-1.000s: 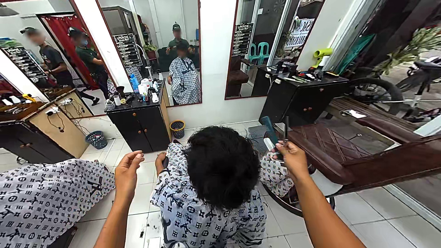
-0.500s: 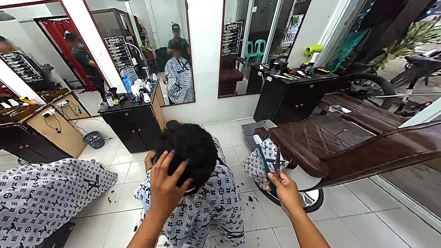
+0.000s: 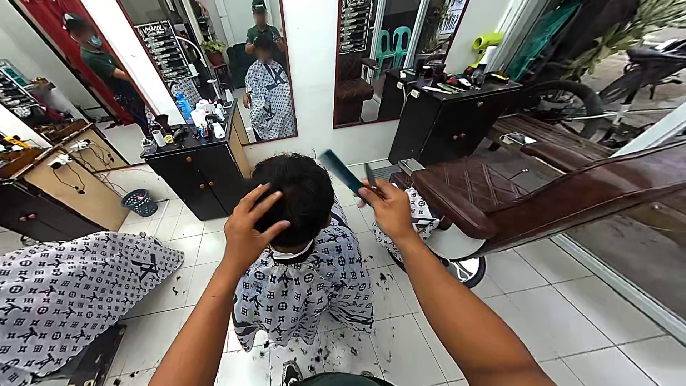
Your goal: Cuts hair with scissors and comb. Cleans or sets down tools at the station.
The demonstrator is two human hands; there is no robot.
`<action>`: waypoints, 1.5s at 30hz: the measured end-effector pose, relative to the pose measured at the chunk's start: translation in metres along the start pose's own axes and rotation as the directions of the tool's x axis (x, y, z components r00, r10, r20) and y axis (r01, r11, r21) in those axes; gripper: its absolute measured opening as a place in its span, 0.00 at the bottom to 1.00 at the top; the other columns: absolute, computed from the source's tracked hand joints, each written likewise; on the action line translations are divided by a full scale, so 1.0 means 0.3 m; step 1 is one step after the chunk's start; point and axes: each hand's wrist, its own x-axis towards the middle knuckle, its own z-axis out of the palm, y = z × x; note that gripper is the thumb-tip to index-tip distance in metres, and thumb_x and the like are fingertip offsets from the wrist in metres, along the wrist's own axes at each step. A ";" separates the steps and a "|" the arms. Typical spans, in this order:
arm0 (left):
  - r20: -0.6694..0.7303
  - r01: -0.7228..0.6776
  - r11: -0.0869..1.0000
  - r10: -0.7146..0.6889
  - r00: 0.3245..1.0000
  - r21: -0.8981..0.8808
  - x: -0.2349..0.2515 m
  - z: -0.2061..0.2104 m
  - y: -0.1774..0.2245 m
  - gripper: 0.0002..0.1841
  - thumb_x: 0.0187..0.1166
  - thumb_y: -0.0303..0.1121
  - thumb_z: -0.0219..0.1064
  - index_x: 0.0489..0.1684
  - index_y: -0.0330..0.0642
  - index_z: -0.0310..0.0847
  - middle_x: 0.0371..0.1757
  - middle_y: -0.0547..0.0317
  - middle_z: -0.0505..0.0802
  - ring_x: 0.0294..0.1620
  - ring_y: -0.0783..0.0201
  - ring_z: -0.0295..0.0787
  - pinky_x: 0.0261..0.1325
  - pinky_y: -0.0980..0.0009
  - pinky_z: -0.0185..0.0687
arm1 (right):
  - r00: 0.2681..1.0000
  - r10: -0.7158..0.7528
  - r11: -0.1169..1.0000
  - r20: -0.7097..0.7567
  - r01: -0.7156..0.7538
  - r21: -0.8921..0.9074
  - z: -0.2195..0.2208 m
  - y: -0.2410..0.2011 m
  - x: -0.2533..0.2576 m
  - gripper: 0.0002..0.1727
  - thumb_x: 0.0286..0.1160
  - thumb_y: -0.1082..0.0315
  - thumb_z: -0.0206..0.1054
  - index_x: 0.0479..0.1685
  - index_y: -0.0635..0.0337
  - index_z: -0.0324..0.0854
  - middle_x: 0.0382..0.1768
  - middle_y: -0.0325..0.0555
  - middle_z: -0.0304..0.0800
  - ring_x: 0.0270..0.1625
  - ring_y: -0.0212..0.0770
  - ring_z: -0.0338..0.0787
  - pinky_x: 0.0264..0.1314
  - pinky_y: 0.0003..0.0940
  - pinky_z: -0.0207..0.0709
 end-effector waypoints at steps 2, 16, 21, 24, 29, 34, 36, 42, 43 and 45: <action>-0.123 0.054 0.969 -0.085 0.989 -0.239 -0.034 -0.067 -0.059 0.23 0.85 0.45 0.64 0.68 0.38 0.82 0.74 0.52 0.86 0.76 0.60 0.81 0.77 0.56 0.77 | 0.983 -0.136 0.989 0.120 0.142 -0.045 0.051 -0.017 0.054 0.12 0.82 0.73 0.65 0.58 0.67 0.88 0.44 0.49 0.94 0.35 0.31 0.90 0.42 0.29 0.87; 0.158 -0.242 0.958 0.218 0.963 0.151 -0.167 0.107 -0.045 0.42 0.64 0.56 0.79 0.75 0.35 0.77 0.75 0.35 0.84 0.79 0.33 0.75 0.78 0.30 0.60 | 0.767 -0.282 0.939 0.576 0.344 0.001 0.017 0.038 -0.071 0.15 0.76 0.77 0.61 0.52 0.64 0.94 0.41 0.46 0.97 0.46 0.34 0.92 0.60 0.33 0.82; 0.318 -0.430 0.897 0.378 0.869 0.107 -0.022 0.085 0.063 0.37 0.77 0.45 0.70 0.90 0.54 0.65 0.88 0.67 0.74 0.92 0.67 0.59 0.95 0.53 0.35 | 0.750 -0.143 0.979 0.646 0.013 0.202 -0.010 0.026 -0.089 0.12 0.83 0.74 0.62 0.54 0.68 0.90 0.39 0.38 0.93 0.37 0.19 0.86 0.46 0.16 0.81; 0.438 -0.463 0.886 0.422 0.794 -0.015 0.018 0.053 0.112 0.26 0.79 0.43 0.68 0.77 0.51 0.80 0.78 0.68 0.85 0.88 0.62 0.69 0.94 0.56 0.51 | 0.737 -0.078 0.937 0.672 -0.176 0.303 -0.007 0.041 -0.099 0.11 0.83 0.73 0.63 0.53 0.66 0.89 0.40 0.31 0.92 0.37 0.18 0.86 0.43 0.17 0.83; 0.494 -0.531 0.843 0.500 0.712 -0.087 0.030 0.013 0.177 0.20 0.74 0.48 0.72 0.56 0.45 0.91 0.72 0.59 0.90 0.86 0.47 0.72 0.90 0.42 0.58 | 0.729 -0.084 0.812 0.679 -0.345 0.471 0.036 0.084 -0.122 0.09 0.83 0.69 0.64 0.51 0.56 0.90 0.38 0.23 0.93 0.35 0.18 0.88 0.39 0.18 0.84; 0.564 -0.414 0.898 0.422 0.710 -0.151 0.058 -0.034 0.237 0.22 0.78 0.47 0.63 0.58 0.41 0.90 0.72 0.55 0.90 0.85 0.50 0.73 0.90 0.46 0.59 | 0.794 -0.113 0.741 0.597 -0.333 0.583 0.047 0.052 -0.124 0.09 0.83 0.68 0.64 0.50 0.53 0.91 0.39 0.25 0.94 0.35 0.19 0.89 0.38 0.17 0.83; 0.569 -0.374 0.907 0.413 0.711 -0.191 0.071 -0.044 0.246 0.22 0.79 0.47 0.63 0.57 0.39 0.91 0.71 0.53 0.90 0.85 0.54 0.74 0.90 0.50 0.60 | 0.819 -0.092 0.733 0.567 -0.330 0.595 0.041 0.022 -0.127 0.09 0.83 0.70 0.63 0.48 0.53 0.91 0.38 0.26 0.94 0.34 0.19 0.89 0.38 0.17 0.83; 0.596 -0.318 0.936 0.342 0.727 -0.150 0.095 -0.057 0.280 0.25 0.78 0.47 0.57 0.63 0.40 0.89 0.73 0.57 0.89 0.84 0.57 0.75 0.89 0.49 0.62 | 0.901 -0.032 0.725 0.433 -0.278 0.630 0.026 -0.039 -0.142 0.09 0.82 0.71 0.64 0.44 0.56 0.91 0.35 0.28 0.94 0.30 0.19 0.87 0.34 0.15 0.81; 0.600 -0.313 0.937 0.339 0.724 -0.153 0.097 -0.059 0.283 0.25 0.79 0.47 0.57 0.63 0.41 0.89 0.74 0.57 0.89 0.85 0.57 0.75 0.89 0.48 0.62 | 0.910 -0.041 0.724 0.413 -0.258 0.640 0.025 -0.043 -0.145 0.08 0.82 0.70 0.65 0.45 0.56 0.91 0.36 0.29 0.94 0.30 0.19 0.87 0.33 0.15 0.80; 0.607 -0.311 0.934 0.352 0.713 -0.176 0.097 -0.061 0.285 0.25 0.80 0.47 0.56 0.65 0.42 0.88 0.77 0.58 0.87 0.86 0.57 0.72 0.90 0.47 0.59 | 0.925 -0.072 0.737 0.373 -0.203 0.645 0.022 -0.047 -0.159 0.08 0.83 0.69 0.65 0.46 0.56 0.91 0.38 0.28 0.94 0.31 0.18 0.86 0.34 0.15 0.80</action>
